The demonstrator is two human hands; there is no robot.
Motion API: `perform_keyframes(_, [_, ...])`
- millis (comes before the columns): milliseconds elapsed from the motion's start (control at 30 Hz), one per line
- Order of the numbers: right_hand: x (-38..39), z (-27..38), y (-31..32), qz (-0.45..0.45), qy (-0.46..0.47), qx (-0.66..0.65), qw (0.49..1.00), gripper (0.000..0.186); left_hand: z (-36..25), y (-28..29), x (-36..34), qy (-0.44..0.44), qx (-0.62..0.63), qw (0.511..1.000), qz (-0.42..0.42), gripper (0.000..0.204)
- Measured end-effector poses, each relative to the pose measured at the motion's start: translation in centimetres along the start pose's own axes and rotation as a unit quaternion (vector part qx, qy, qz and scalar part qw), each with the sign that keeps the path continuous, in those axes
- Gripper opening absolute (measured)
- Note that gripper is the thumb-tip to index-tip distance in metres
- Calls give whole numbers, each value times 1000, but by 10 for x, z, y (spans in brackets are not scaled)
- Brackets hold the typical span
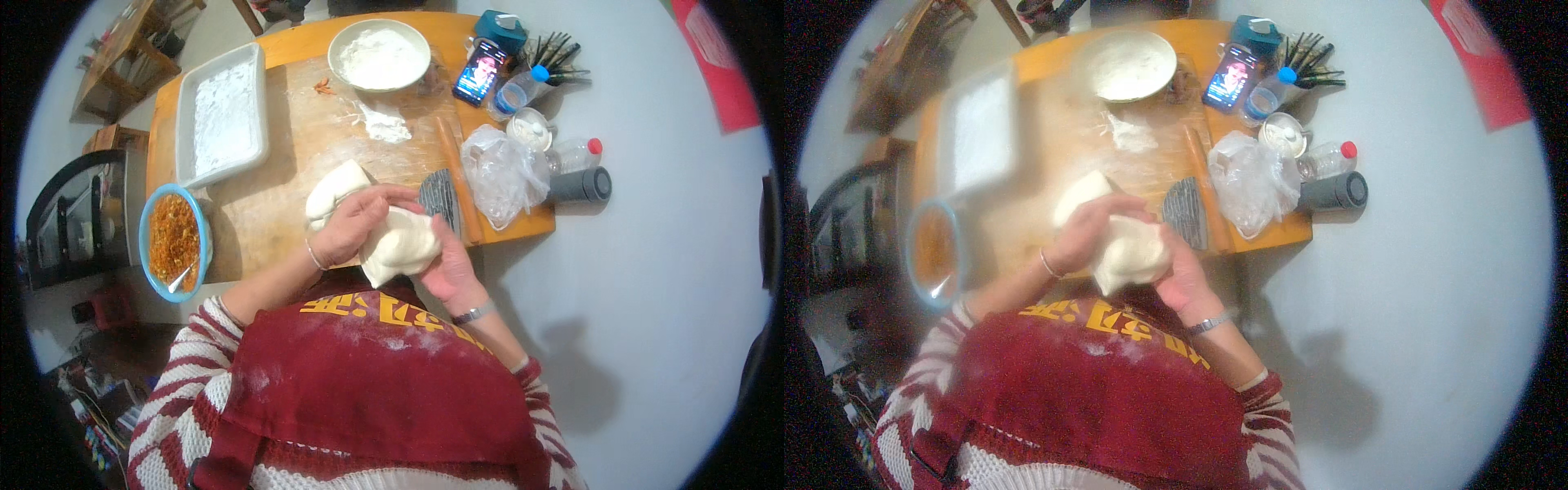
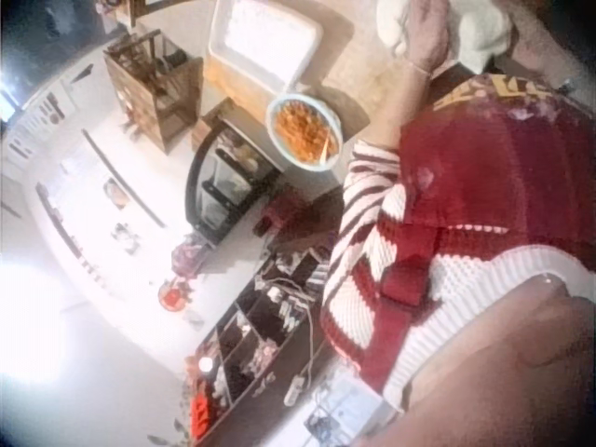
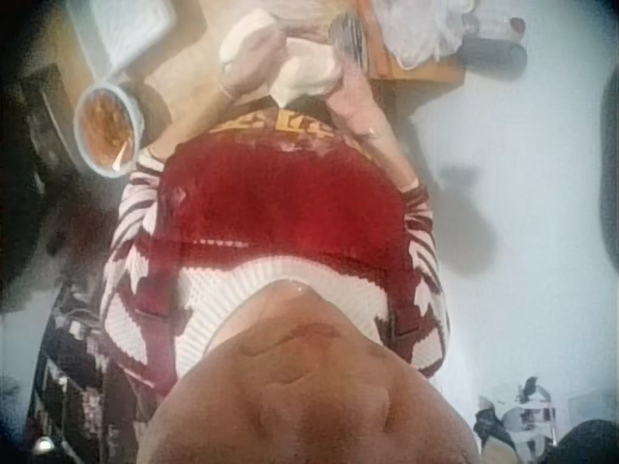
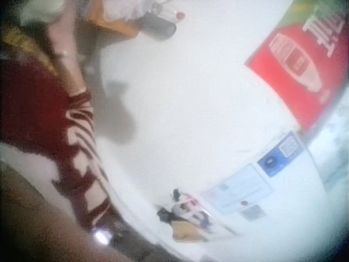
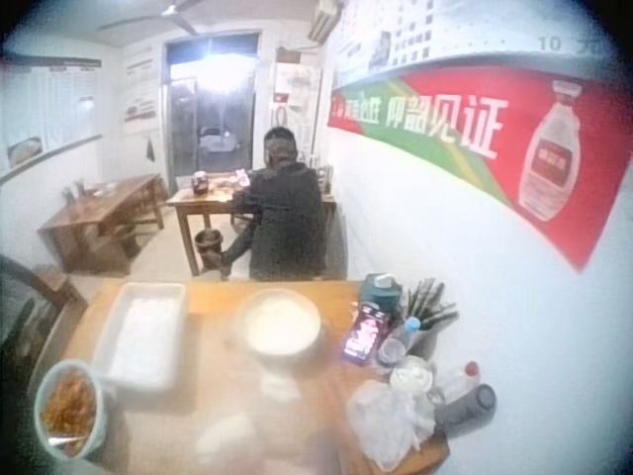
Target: The person kneads a large piece of dough on a floured wooden table, then uses a cleaver to cut off a smaller portion. They shape the smaller piece into a ball and place it into a plastic bag. The person continues to knead and shape the remaining dough.
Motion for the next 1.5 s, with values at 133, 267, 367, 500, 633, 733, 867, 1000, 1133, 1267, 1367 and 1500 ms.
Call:
perform_keyframes(133, [-15,-23,20,-33,-25,34,999,51,-1,70,-16,25,-362,926,-103,62])
perform_keyframes(267, [-22,-33,37,-78,-13,7,997,52,17,87,-15,50,-798,592,-100,71])
perform_keyframes(367, [-30,-33,47,-112,5,2,994,51,33,104,-18,116,-730,668,-79,77])
perform_keyframes(500, [-55,-35,48,-126,31,2,992,50,15,153,0,160,-688,685,-178,75])
perform_keyframes(633, [-77,-34,29,-112,71,-17,991,46,-4,209,41,166,-665,688,-240,72])
perform_keyframes(733, [-86,-6,13,-164,171,92,967,44,-8,221,57,142,-665,693,-240,70])
perform_keyframes(867, [-85,36,-15,-196,274,314,888,36,-21,190,63,26,-720,647,-250,60])
perform_keyframes(1000, [-89,19,-6,-176,179,187,950,34,-25,141,41,-141,-646,729,-175,46])
perform_keyframes(1133, [-68,-10,15,-200,145,169,954,36,-7,135,-20,-117,-559,805,-164,40])
perform_keyframes(1267, [-46,-18,34,-199,119,141,962,41,19,142,-99,-24,-602,790,-109,43])
perform_keyframes(1367, [-37,-13,43,-183,112,134,967,44,35,131,-110,-14,-669,742,-33,43])
perform_keyframes(1500, [-42,-10,45,-156,101,85,979,48,61,133,-43,142,-491,856,-82,44])
Point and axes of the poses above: each hand's wrist, its own x-axis away from the middle knuckle, its own y-axis out of the back of the hand, z = x × y, the point moved 8 cm from there along -x, towards the middle knuckle, and after that the axes turned 1 degree about -z, right-handed, at the moved point
